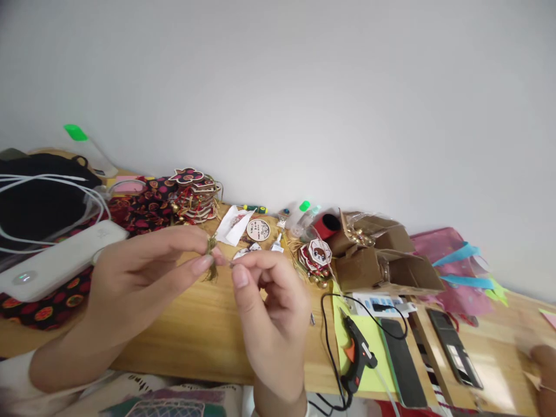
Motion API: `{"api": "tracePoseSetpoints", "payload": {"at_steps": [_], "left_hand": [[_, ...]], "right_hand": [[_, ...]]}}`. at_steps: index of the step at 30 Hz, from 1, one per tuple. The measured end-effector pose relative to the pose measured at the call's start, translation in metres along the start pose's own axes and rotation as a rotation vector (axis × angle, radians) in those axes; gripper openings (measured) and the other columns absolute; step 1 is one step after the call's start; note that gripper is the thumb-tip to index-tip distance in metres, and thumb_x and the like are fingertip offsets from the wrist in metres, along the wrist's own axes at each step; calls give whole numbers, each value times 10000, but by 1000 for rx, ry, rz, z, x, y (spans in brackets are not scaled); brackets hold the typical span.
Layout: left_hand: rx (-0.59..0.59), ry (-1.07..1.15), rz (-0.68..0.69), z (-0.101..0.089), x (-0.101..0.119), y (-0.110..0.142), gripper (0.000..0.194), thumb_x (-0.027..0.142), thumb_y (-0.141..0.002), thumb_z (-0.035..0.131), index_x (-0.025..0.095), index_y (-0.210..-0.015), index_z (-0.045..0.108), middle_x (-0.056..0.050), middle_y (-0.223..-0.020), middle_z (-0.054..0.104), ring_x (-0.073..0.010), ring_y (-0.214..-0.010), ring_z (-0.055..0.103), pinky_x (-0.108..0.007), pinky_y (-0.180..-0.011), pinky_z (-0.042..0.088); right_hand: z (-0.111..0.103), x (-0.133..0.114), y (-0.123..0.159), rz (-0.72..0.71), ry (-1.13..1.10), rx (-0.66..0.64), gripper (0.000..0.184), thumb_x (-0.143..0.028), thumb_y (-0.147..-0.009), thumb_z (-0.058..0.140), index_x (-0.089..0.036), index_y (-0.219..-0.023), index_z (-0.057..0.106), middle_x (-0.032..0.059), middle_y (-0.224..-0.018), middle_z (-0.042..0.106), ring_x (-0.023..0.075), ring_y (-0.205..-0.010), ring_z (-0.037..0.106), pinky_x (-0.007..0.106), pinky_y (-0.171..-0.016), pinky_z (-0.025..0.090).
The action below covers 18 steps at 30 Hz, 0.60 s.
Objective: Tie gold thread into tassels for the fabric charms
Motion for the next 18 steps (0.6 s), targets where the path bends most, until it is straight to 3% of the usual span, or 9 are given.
{"api": "tracePoseSetpoints", "payload": {"at_steps": [3, 7, 10, 18], "left_hand": [[11, -15, 35, 1, 1, 2, 102, 141, -830, 665, 238, -800, 673, 30, -803, 734, -133, -732, 646, -279, -720, 544], [-19, -4, 74, 3, 1, 2, 138, 102, -823, 654, 236, -792, 665, 46, -777, 717, -107, -706, 631, -253, -677, 513], [-21, 17, 61, 2, -2, 1, 134, 100, -811, 668, 233, -792, 673, 45, -784, 724, -105, -707, 634, -251, -681, 513], [-45, 119, -56, 0, -7, -3, 121, 154, -790, 711, 235, -706, 679, 47, -678, 707, -121, -630, 633, -246, -592, 508]], "right_hand": [[5, 2, -1, 47, -80, -8, 31, -274, -912, 659, -254, -907, 681, -69, -521, 456, 74, -438, 409, 185, -388, 336], [19, 8, -3, 178, -294, -133, 55, -268, -927, 638, -231, -887, 643, -73, -466, 548, 61, -352, 454, 149, -343, 354], [29, 11, -4, 275, -420, -233, 87, -275, -937, 624, -222, -868, 622, -74, -426, 574, 55, -296, 444, 131, -319, 347], [35, 18, -4, 364, -552, -293, 75, -263, -936, 620, -223, -873, 624, -78, -430, 611, 44, -237, 438, 96, -282, 371]]}}
Point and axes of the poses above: each hand's wrist, its own y-axis away from the middle knuckle, its own z-axis out of the palm, x = y × z, the point moved 7 cm from there along -y, towards the middle knuckle
